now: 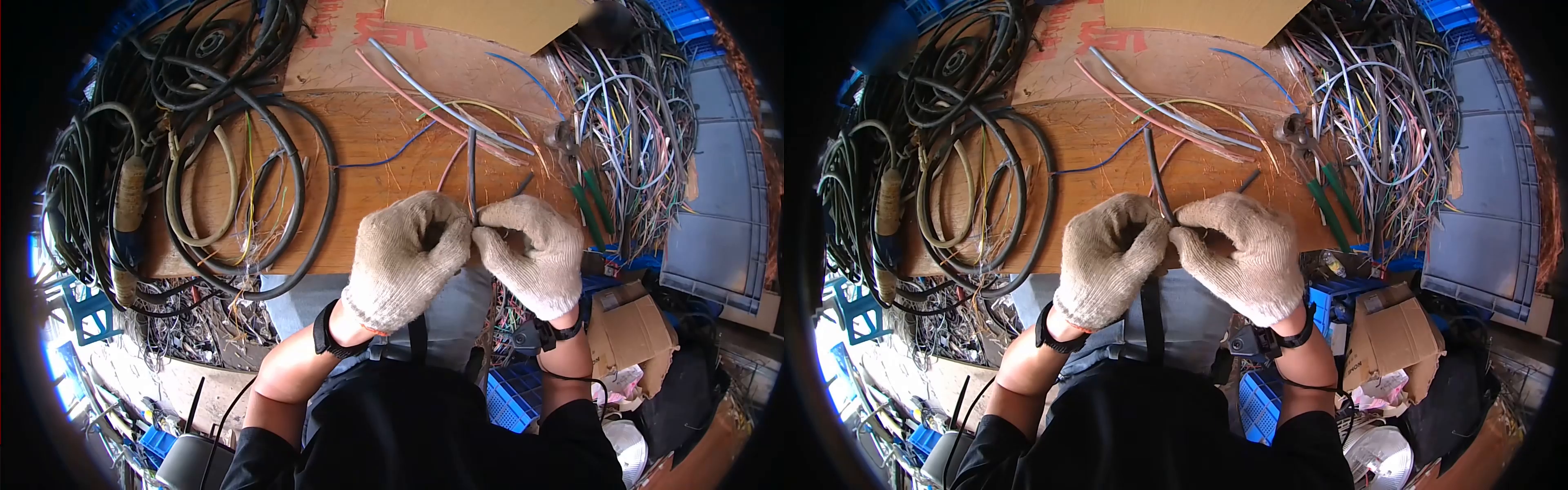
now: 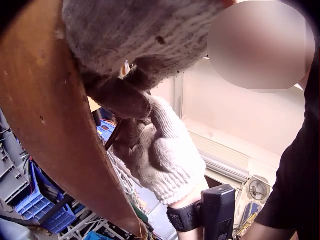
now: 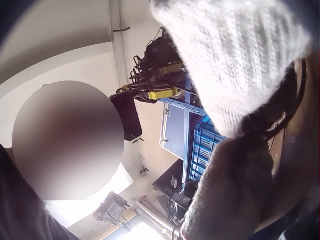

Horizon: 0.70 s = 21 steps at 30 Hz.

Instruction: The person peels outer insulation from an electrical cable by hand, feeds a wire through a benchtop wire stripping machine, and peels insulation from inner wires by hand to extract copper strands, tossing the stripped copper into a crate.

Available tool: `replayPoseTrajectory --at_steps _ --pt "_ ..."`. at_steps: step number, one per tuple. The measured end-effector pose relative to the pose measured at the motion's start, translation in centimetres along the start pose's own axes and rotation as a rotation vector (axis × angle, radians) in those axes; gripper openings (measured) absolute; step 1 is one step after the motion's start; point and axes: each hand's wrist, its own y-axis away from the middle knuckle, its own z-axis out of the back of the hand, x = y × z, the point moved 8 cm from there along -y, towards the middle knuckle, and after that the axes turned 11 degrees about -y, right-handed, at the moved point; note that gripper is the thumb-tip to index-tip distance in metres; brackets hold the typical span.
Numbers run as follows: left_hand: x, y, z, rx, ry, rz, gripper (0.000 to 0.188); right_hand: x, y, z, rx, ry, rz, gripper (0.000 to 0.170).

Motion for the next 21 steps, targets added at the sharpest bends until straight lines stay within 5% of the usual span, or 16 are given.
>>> replayPoseTrajectory --at_steps 2,14,21 --pt "0.7 0.3 -0.3 0.027 0.223 0.137 0.016 -0.1 0.1 0.0 0.019 0.004 -0.005 0.021" --pt "0.4 -0.1 -0.3 0.064 0.048 0.019 0.018 0.0 0.3 -0.2 0.072 0.004 0.002 0.016" --pt "0.5 -0.1 -0.3 0.106 0.162 0.046 0.018 -2.2 0.4 -0.8 0.16 -0.284 -0.217 0.01"
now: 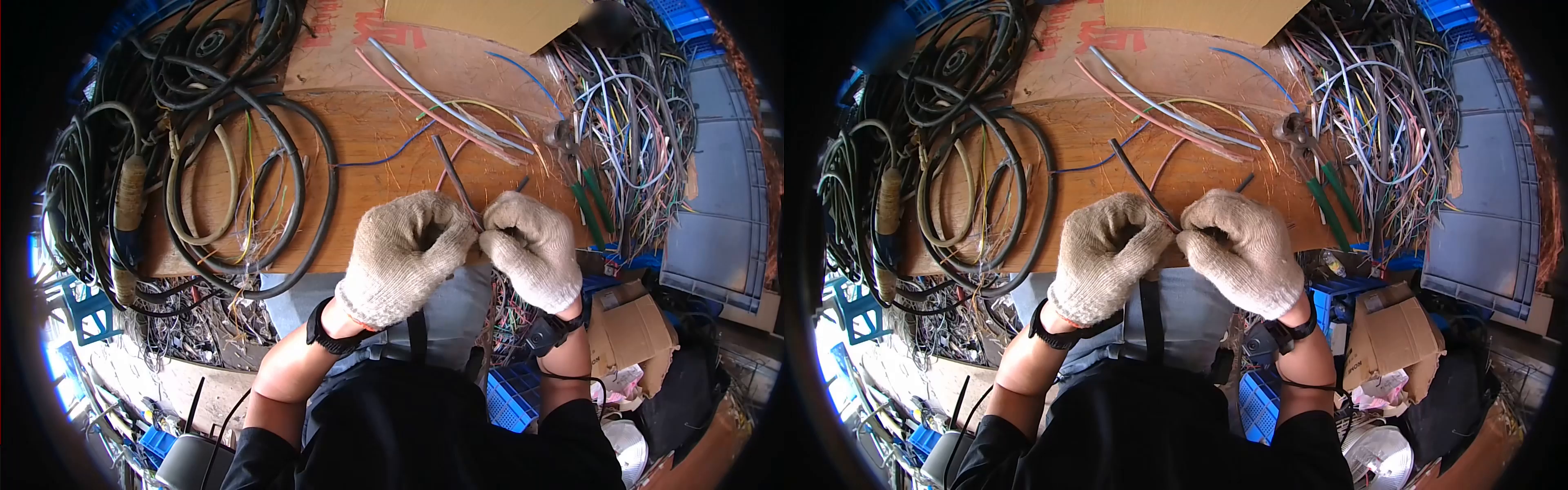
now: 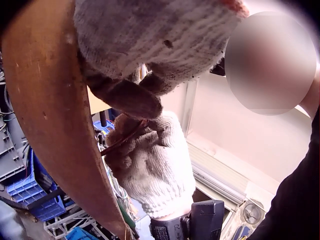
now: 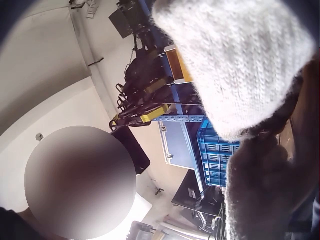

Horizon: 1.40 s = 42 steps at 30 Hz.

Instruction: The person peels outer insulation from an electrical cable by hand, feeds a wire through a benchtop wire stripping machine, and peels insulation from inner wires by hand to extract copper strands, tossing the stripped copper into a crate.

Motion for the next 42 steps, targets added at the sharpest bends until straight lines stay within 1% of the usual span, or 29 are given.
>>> replayPoseTrajectory --at_steps 1,2,4,6,8,10,11,13,15,16,18,20,22,23,27,29,30,31,32,33,34,36,37,42 --pt "-0.1 0.0 0.0 0.018 0.023 0.01 0.015 -0.2 -0.1 -0.1 0.019 -0.066 -0.016 0.008" --pt "-0.1 0.1 -0.1 0.036 0.047 0.021 0.012 -0.2 -0.1 0.0 0.019 -0.066 -0.015 0.008" --pt "0.0 0.1 -0.1 0.03 0.05 0.024 0.014 -0.6 -0.2 -0.2 0.055 -0.146 -0.066 0.007" --pt "0.3 0.0 -0.3 0.024 0.053 0.028 0.015 -0.9 -0.4 0.0 0.088 -0.145 -0.095 0.007" --pt "-0.5 0.0 0.0 -0.047 -0.014 -0.116 0.014 -1.2 -0.4 0.0 0.12 -0.145 -0.125 0.009" --pt "-0.6 0.1 0.0 -0.051 -0.034 -0.101 0.013 -1.5 -0.4 0.0 0.128 -0.175 -0.132 0.011" --pt "-0.6 0.1 0.0 -0.054 -0.054 -0.086 0.013 -1.5 -0.5 -0.1 0.129 -0.175 -0.132 0.011" --pt "-0.5 0.2 0.1 -0.067 -0.046 -0.088 0.013 -0.3 -0.6 0.2 0.086 -0.06 0.009 0.009" --pt "-0.5 0.1 0.1 -0.077 -0.038 -0.091 0.013 0.1 -0.6 0.3 0.073 -0.049 -0.01 0.008" --pt "-0.8 0.1 0.1 -0.076 -0.071 -0.119 0.014 0.2 -0.6 0.4 0.06 -0.038 -0.027 0.007" --pt "-1.1 0.1 0.2 -0.074 -0.104 -0.147 0.014 0.2 -0.7 0.4 0.059 -0.004 0.002 0.007" --pt "-0.4 0.0 -0.2 0.011 0.089 -0.05 0.016 0.2 -0.6 0.3 0.059 0.032 0.033 0.007" --pt "-0.3 0.0 -0.2 0.018 0.144 -0.041 0.016 0.4 -0.5 0.4 0.004 0.062 0.106 0.007" --pt "-0.2 0.1 -0.3 0.026 0.201 -0.031 0.017 0.2 -0.5 0.4 0.004 0.061 0.105 0.007" --pt "0.1 0.2 -0.1 0.008 0.228 0.029 0.017 0.2 -0.5 0.3 0.009 0.058 0.109 0.008" --pt "0.3 0.2 0.0 0.031 0.401 0.103 0.017 0.4 -0.4 0.5 0.007 0.085 0.107 0.009" --pt "0.3 0.3 0.1 0.02 0.426 0.127 0.016 0.3 -0.4 0.6 0.009 0.069 0.074 0.009" --pt "0.3 0.3 0.0 0.02 0.426 0.127 0.016 0.1 -0.4 0.7 0.012 0.053 0.04 0.01" --pt "0.0 0.1 -0.1 0.008 0.367 0.077 0.016 0.1 -0.3 0.7 0.012 0.052 0.04 0.01" --pt "-0.2 0.1 -0.1 -0.004 0.307 0.026 0.016 0.4 -0.3 0.6 0.01 0.096 0.07 0.011" --pt "0.0 0.0 -0.1 -0.005 0.307 0.026 0.016 0.6 -0.3 0.6 0.007 0.14 0.1 0.011" --pt "0.1 -0.1 -0.2 -0.004 0.196 -0.007 0.016 0.6 -0.2 0.3 0.003 0.136 0.135 0.011" --pt "0.1 -0.1 -0.2 -0.004 0.195 -0.007 0.016 0.7 -0.1 0.2 -0.002 0.132 0.17 0.012" --pt "-0.2 0.0 -0.1 0.016 0.082 0.003 0.016 0.7 -0.1 0.2 -0.004 0.127 0.174 0.012"
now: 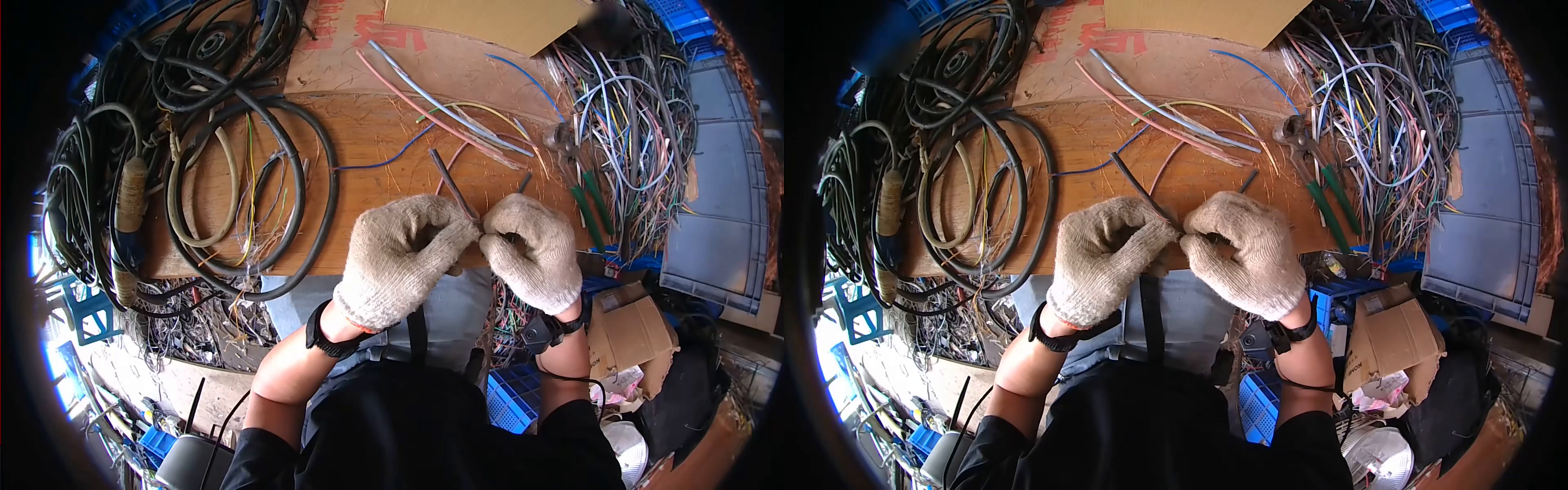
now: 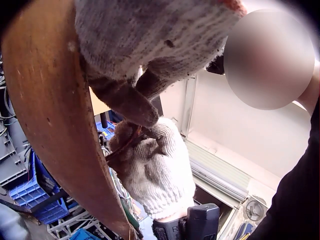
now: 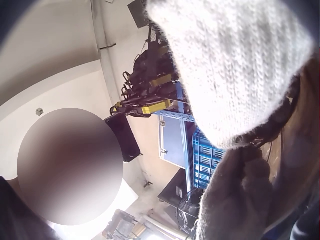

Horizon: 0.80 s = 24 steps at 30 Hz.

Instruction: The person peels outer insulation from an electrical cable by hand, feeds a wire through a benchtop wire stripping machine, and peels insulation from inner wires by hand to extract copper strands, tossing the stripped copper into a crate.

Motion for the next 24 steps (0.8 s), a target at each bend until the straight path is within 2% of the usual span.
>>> replayPoseTrajectory --at_steps 7,11,13,16,24 --pt "-0.6 0.2 0.0 -0.051 -0.113 -0.045 0.015 0.2 0.3 -0.4 -0.017 0.049 0.014 0.015" --pt "-0.1 0.3 0.0 -0.063 -0.09 0.011 0.017 0.7 0.1 -0.5 -0.003 0.092 0.017 0.016" --pt "0.2 0.3 0.0 -0.072 -0.086 0.009 0.018 0.8 0.1 -0.1 -0.078 0.059 0.004 0.018" --pt "0.5 0.3 -0.1 -0.073 -0.097 -0.003 0.018 1.1 0.1 -0.2 -0.06 0.149 0.003 0.018" --pt "-0.2 0.3 0.1 -0.068 -0.131 -0.03 0.016 0.7 0.3 -0.2 -0.017 0.146 -0.048 0.016"
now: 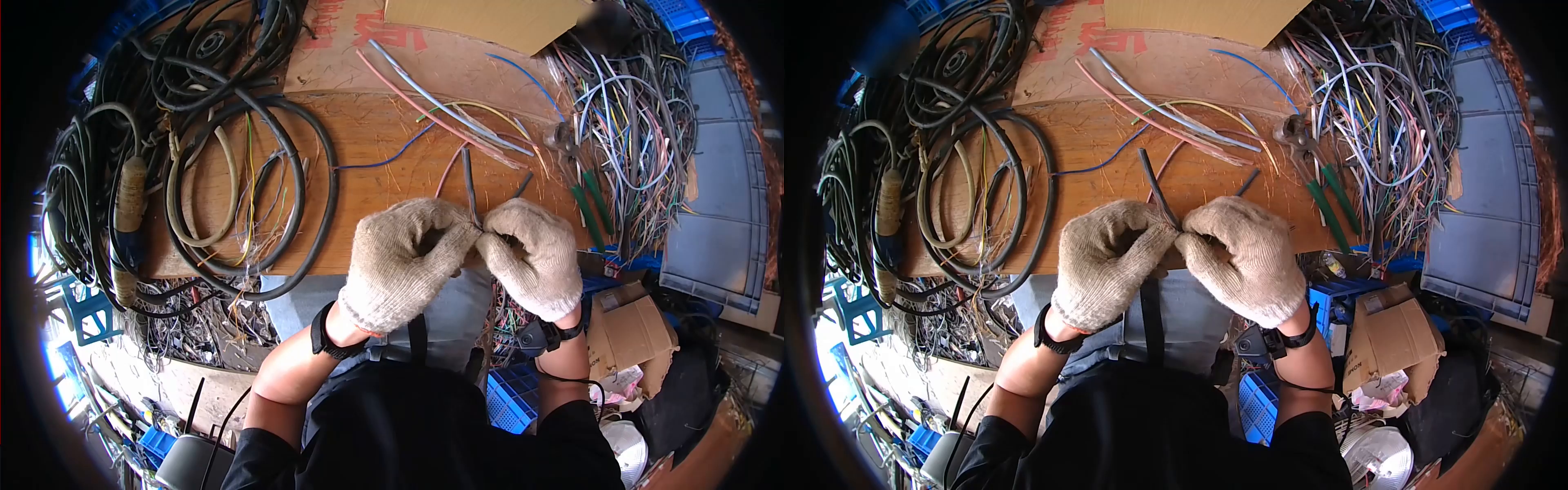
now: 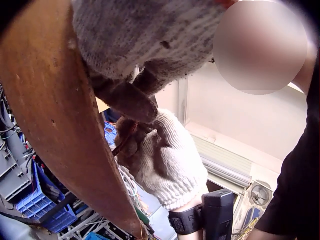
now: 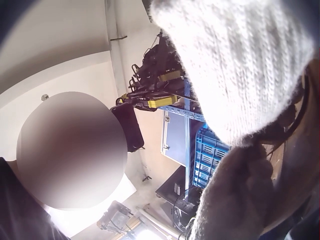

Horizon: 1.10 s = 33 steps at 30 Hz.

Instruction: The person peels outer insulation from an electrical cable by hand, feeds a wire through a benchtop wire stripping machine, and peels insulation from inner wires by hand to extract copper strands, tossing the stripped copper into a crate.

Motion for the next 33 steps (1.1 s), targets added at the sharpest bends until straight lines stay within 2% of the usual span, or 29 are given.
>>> replayPoseTrajectory --at_steps 4,6,9,11,13,16,18,21,25,27,31,33 --pt "-0.2 0.1 0.0 -0.004 0.016 -0.018 0.015 -0.1 0.0 0.2 -0.029 -0.05 0.036 0.014" --pt "0.6 0.1 -0.3 0.001 0.198 0.035 0.016 -0.3 0.0 0.2 -0.034 -0.074 0.023 0.013" --pt "-0.1 0.0 0.1 -0.052 0.172 -0.014 0.019 -0.6 0.0 0.6 -0.048 -0.102 -0.01 0.012" --pt "0.5 0.0 0.1 -0.052 0.213 0.025 0.02 -0.9 0.2 0.7 -0.057 -0.108 -0.03 0.011" --pt "0.8 0.0 0.2 -0.052 0.255 0.063 0.021 -1.7 0.5 0.8 -0.091 -0.256 -0.089 0.01" --pt "1.0 0.0 0.1 -0.021 0.36 0.109 0.022 -1.5 0.5 0.3 -0.002 -0.262 -0.131 0.006" --pt "0.9 -0.1 0.3 -0.032 0.415 0.086 0.022 -1.6 0.5 0.2 -0.02 -0.253 -0.125 0.006" --pt "0.7 -0.2 0.8 -0.065 0.305 0.004 0.021 -1.4 0.5 0.2 -0.009 -0.239 -0.124 0.008" --pt "0.7 -0.2 0.6 0.005 0.346 0.06 0.02 -1.0 0.3 0.1 0.065 -0.199 -0.131 0.006" --pt "0.7 -0.3 0.8 -0.011 0.283 -0.013 0.019 -1.5 0.5 0.1 0.066 -0.241 -0.141 0.006" --pt "0.6 0.0 0.6 0.035 0.376 0.068 0.018 -2.1 0.7 -0.1 0.074 -0.319 -0.198 0.01" --pt "0.0 -0.1 0.9 0.012 0.287 -0.01 0.017 -2.3 0.7 -0.1 0.084 -0.332 -0.186 0.011"
